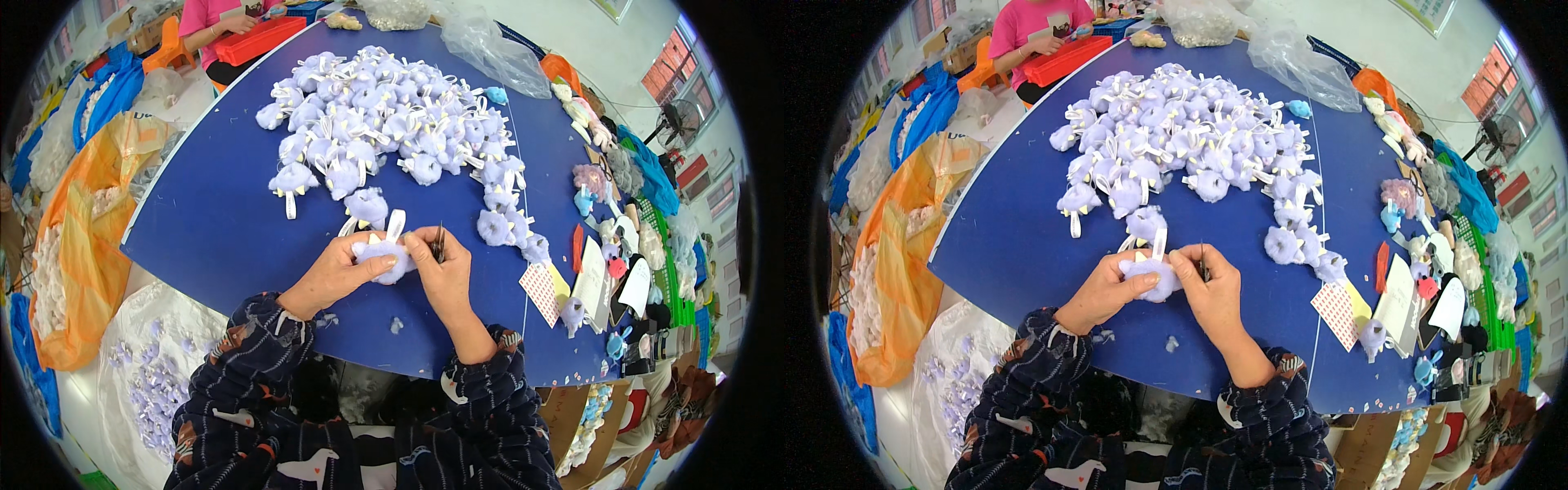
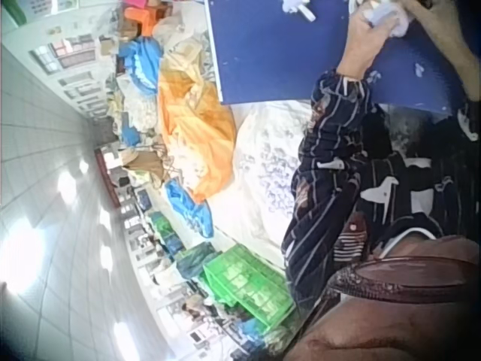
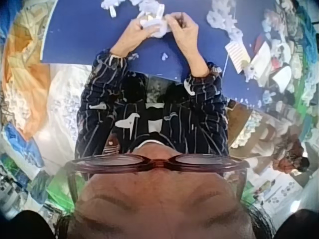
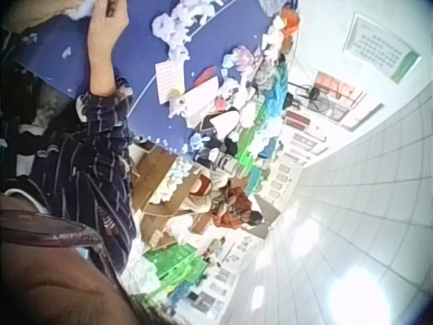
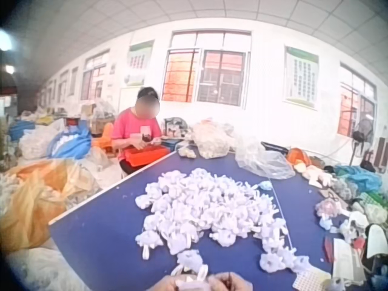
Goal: The person trims excess threads and fabric from small purple plush toys using scissors. They handle each toy individually, snipping loose material and placing the finished items on the table.
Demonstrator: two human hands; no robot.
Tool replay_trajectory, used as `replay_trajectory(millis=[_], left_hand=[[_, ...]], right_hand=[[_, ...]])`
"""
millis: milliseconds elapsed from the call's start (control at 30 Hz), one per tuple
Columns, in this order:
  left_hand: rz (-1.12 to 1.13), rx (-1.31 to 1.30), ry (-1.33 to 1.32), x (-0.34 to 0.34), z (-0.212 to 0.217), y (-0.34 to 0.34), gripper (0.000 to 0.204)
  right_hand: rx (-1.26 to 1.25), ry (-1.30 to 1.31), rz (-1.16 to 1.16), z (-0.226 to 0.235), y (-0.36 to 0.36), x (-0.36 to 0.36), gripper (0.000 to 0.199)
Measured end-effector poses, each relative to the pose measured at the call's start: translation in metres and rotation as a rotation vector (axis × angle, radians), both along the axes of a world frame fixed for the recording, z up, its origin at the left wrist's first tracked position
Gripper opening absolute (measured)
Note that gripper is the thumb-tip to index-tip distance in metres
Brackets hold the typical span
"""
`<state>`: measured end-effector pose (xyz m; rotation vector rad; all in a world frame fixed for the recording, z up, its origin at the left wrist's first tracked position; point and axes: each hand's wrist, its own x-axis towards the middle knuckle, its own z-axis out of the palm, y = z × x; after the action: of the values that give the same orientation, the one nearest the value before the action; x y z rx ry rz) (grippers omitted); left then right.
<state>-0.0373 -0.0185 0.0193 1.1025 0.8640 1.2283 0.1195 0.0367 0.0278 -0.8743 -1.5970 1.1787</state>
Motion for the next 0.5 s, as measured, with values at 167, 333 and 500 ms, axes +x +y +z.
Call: replay_trajectory(millis=[167,333,500], left_hand=[[-0.059,0.024,0.057,0.001,0.001,-0.004,0.031],[0.04,0.099,0.041,0.004,0.0,-0.004,0.03],[0.215,0.051,-0.158,-0.011,0.004,-0.006,0.027]], right_hand=[[-0.009,-0.14,0.139,0.004,0.005,0.005,0.021],[-0.191,0.207,0.063,-0.006,-0.008,-0.004,0.021],[-0.339,0.396,0.124,0.001,0.003,-0.008,0.021]])
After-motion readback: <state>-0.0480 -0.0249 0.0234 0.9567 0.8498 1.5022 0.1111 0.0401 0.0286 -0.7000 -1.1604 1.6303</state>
